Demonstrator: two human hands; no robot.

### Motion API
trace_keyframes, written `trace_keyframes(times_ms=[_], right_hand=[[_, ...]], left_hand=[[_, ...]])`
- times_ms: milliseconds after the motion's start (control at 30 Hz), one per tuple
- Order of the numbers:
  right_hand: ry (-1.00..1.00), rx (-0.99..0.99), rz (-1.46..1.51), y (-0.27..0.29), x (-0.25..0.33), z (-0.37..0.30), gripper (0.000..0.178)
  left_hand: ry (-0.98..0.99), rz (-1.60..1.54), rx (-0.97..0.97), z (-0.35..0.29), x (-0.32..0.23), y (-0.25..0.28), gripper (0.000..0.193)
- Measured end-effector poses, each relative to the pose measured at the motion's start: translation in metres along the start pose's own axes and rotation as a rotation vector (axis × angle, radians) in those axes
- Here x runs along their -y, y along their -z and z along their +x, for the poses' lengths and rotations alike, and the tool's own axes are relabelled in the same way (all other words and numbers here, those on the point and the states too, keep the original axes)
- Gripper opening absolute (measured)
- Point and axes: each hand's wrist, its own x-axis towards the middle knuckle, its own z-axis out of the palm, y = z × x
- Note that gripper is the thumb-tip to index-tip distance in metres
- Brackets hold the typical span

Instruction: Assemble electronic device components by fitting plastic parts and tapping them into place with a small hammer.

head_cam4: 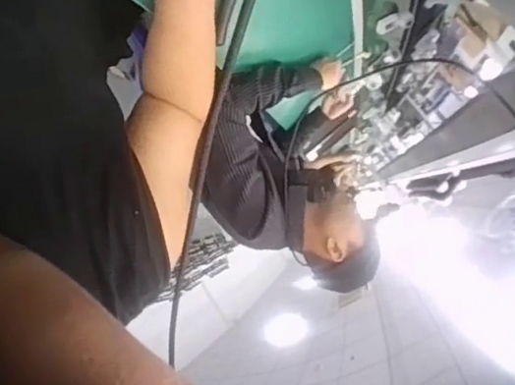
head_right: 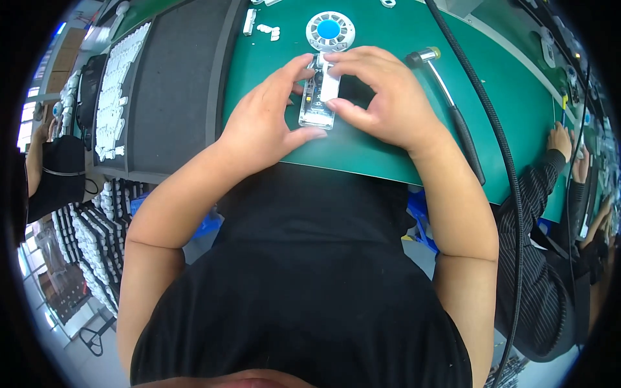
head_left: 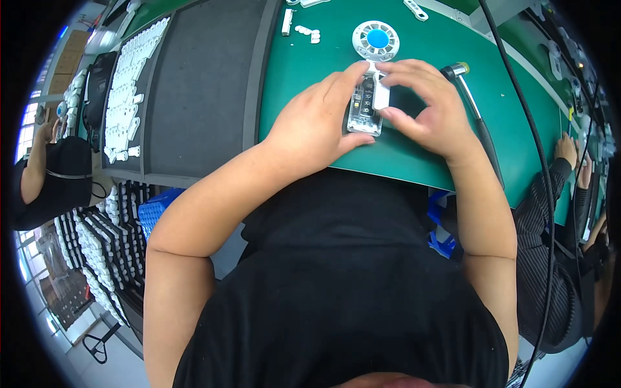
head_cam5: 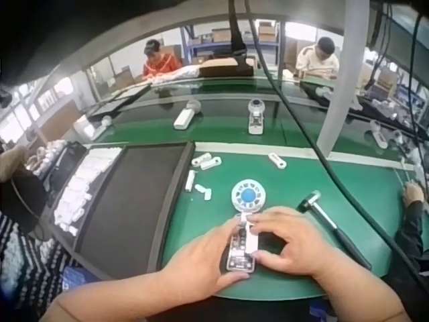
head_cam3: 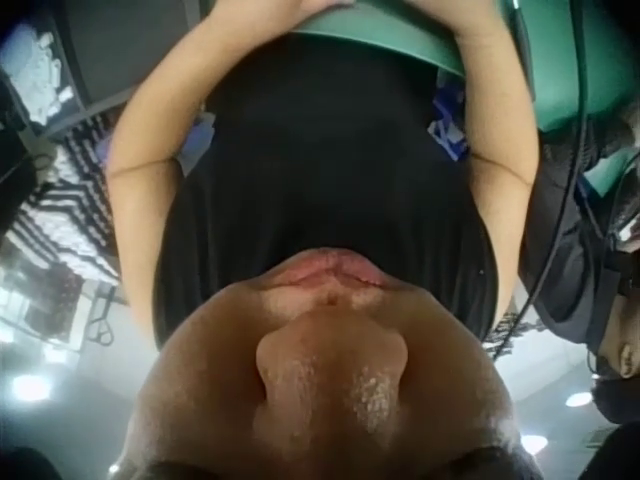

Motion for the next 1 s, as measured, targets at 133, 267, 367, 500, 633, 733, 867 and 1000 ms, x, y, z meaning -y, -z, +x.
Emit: trace_keyframes(times_ms=[133, 267, 367, 500, 633, 733, 867, 1000], right_hand=[[0.015, 0.045, -0.032, -0.011, 0.004, 0.005, 0.041], [0.007, 0.074, -0.051, -0.014, 0.004, 0.006, 0.042], [0.018, 0.091, -0.063, -0.014, 0.004, 0.005, 0.042], [0.021, 0.065, -0.067, -0.013, 0.005, 0.003, 0.042], [0.014, 0.052, -0.109, -0.014, 0.006, 0.002, 0.041], [-0.009, 0.050, -0.082, -0.014, 0.004, 0.000, 0.041], [-0.003, 0.064, -0.067, -0.015, 0.000, -0.001, 0.042], [-0.047, 0.076, -0.040, -0.015, 0.003, -0.002, 0.044]], left_hand=[[-0.003, 0.017, -0.042, -0.001, 0.004, -0.004, 0.095], [-0.006, 0.008, -0.069, -0.002, 0.006, -0.004, 0.089], [-0.010, 0.007, -0.054, -0.002, 0.007, -0.004, 0.086], [-0.049, 0.001, -0.086, -0.003, 0.007, -0.007, 0.081], [-0.064, -0.028, -0.080, -0.003, 0.007, -0.005, 0.076], [-0.128, -0.030, -0.077, -0.003, 0.008, -0.004, 0.069], [-0.150, 0.004, -0.055, -0.002, 0.009, -0.002, 0.065], [-0.174, 0.037, -0.081, -0.005, 0.009, -0.002, 0.063]])
